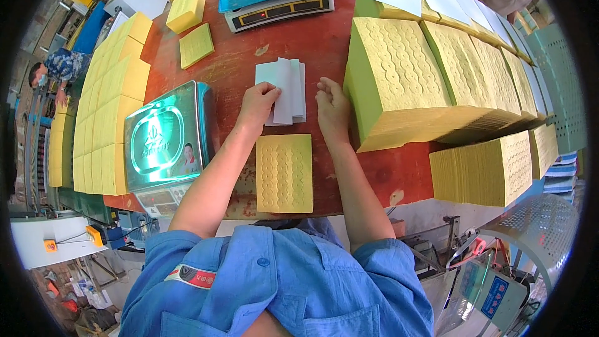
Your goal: Weighing stacks of yellow paper and using a strapping machine to bundle them.
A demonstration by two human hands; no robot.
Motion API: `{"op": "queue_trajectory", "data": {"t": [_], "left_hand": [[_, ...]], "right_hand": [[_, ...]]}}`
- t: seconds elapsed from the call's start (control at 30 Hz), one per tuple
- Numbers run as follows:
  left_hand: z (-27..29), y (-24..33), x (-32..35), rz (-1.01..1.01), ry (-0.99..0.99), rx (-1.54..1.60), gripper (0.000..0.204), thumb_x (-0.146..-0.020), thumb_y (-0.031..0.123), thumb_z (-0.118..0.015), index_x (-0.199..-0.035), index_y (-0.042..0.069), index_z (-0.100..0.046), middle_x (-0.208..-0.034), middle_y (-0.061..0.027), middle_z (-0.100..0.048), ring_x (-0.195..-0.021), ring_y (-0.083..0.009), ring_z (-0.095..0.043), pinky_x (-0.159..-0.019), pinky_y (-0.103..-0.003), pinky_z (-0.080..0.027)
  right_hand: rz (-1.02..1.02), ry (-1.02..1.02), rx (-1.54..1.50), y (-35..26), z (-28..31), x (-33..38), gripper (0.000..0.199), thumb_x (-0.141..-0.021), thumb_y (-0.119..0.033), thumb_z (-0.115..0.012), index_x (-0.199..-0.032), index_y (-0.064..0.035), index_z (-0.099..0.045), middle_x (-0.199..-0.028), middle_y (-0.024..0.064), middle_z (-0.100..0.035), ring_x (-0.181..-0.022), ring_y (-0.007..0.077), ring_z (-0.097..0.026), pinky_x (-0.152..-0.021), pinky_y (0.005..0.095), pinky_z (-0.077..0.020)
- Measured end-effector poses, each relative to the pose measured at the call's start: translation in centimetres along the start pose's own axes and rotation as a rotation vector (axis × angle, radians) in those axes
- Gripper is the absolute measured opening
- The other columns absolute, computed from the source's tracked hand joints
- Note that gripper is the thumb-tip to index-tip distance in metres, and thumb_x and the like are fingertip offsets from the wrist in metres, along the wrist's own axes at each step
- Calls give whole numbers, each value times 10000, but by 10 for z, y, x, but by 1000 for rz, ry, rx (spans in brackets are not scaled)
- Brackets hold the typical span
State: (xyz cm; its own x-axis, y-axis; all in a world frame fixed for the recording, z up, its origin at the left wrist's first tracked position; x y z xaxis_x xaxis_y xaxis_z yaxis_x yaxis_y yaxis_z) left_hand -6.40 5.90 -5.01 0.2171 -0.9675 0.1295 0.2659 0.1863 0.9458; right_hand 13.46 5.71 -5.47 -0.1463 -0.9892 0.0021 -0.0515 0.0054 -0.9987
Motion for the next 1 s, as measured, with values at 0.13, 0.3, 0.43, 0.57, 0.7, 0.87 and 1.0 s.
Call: {"op": "queue_trajectory", "data": {"t": [0.13, 0.3, 0.43, 0.57, 0.7, 0.87, 1.0], "left_hand": [[3, 4, 5, 108, -134, 160, 201, -871, 168, -665, -899, -30, -688, -758, -76, -664, -716, -143, -619, -667, -299, -487], [3, 17, 11, 234, -274, 307, 187, -892, 189, -686, -930, 6, -697, -813, -28, -666, -726, -114, -597, -695, -269, -486], [5, 22, 10, 221, -271, 282, 205, -887, 213, -701, -937, 14, -700, -839, -27, -666, -767, -101, -594, -723, -249, -482], [4, 22, 9, 222, -291, 261, 210, -892, 244, -709, -963, 47, -700, -865, -17, -670, -784, -99, -606, -750, -250, -493], [3, 22, 10, 245, -291, 251, 215, -889, 253, -714, -953, 49, -700, -861, -18, -672, -783, -100, -608, -756, -249, -491], [3, 21, 9, 241, -291, 235, 216, -893, 256, -711, -957, 50, -694, -853, -23, -674, -787, -107, -613, -754, -255, -490], [1, 21, 10, 224, -290, 246, 202, -898, 233, -700, -952, 39, -686, -854, -22, -672, -795, -105, -614, -747, -256, -488]], "right_hand": [[90, -114, 156, -12, -12, 1, 270, -916, -86, -543, -1140, 26, -643, -984, 118, -692, -856, 146, -650, -771, 269, -520], [-32, -224, 196, -16, -31, 6, 264, -888, -85, -569, -1101, 31, -674, -871, 120, -715, -707, 145, -661, -665, 290, -537], [-35, -259, 141, -19, -35, 5, 284, -889, -80, -569, -1133, 28, -666, -896, 118, -715, -705, 138, -663, -644, 281, -528], [-56, -275, 114, -17, -36, 5, 285, -890, -75, -566, -1135, 32, -664, -909, 116, -715, -704, 137, -662, -645, 280, -526], [-53, -273, 111, -14, -35, 5, 286, -887, -80, -569, -1132, 33, -664, -915, 118, -715, -719, 141, -662, -655, 284, -524], [-25, -269, 109, -14, -36, 4, 295, -889, -98, -568, -1135, 34, -663, -915, 117, -715, -748, 148, -658, -675, 290, -522], [-6, -263, 134, -11, -32, 3, 285, -903, -137, -578, -1123, 21, -667, -925, 116, -717, -763, 148, -659, -677, 286, -521]]}}
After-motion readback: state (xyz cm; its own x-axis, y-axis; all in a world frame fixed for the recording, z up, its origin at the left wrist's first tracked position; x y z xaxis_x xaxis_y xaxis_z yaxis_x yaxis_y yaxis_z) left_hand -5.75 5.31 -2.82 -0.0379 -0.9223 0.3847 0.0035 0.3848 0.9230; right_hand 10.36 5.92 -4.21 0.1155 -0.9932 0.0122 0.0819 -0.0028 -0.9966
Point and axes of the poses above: each hand's wrist, its own x-axis away from the middle knuckle, its own z-axis out of the back of the hand, y = z × x, the point moved 5 cm from there along -x, towards the middle knuckle
